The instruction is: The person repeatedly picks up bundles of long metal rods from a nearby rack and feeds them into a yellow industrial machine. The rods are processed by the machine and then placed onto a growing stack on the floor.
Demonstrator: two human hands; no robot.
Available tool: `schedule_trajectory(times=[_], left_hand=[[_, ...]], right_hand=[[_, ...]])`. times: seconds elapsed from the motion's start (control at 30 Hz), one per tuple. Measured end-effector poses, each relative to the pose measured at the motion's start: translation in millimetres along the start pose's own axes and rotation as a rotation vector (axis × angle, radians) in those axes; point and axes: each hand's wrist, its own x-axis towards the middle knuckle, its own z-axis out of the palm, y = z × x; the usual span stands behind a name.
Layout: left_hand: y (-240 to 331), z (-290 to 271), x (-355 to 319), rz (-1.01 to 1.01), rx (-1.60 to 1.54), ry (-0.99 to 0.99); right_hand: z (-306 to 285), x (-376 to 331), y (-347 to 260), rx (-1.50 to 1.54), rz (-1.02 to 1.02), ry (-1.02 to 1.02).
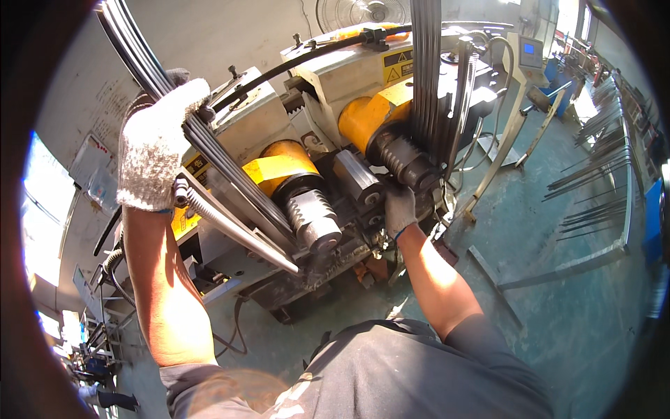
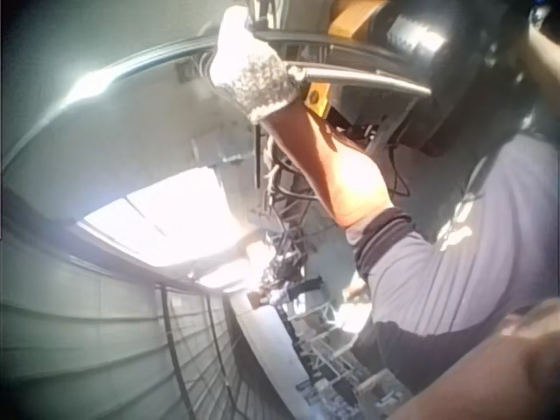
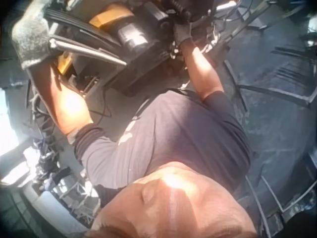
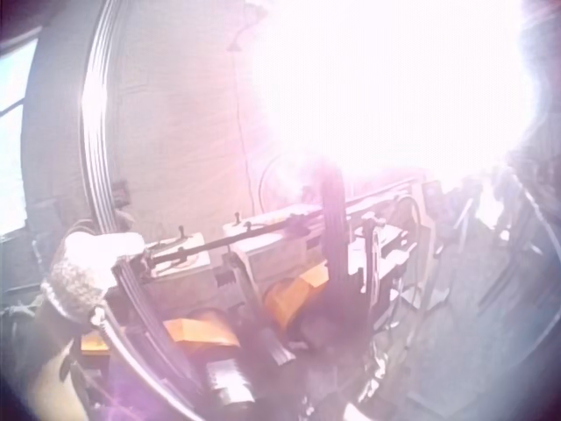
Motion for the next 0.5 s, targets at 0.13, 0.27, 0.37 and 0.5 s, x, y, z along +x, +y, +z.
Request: schedule_trajectory(times=[0.13,0.27,0.37,0.5], left_hand=[[-11.0,-26.7,-4.8,0.401,0.477,-0.156],[2.5,-41.2,-18.0,0.319,0.514,-0.249],[17.7,-40.0,-24.8,-0.195,0.123,-0.163],[28.0,-32.4,-24.5,-0.293,0.101,-0.104]], right_hand=[[0.7,-7.8,11.8,0.008,-0.12,-0.036],[7.4,-4.8,21.5,-0.021,-0.018,0.004],[10.0,-8.5,15.2,0.015,0.006,-0.037],[9.9,-8.3,17.2,0.247,0.051,-0.025]])
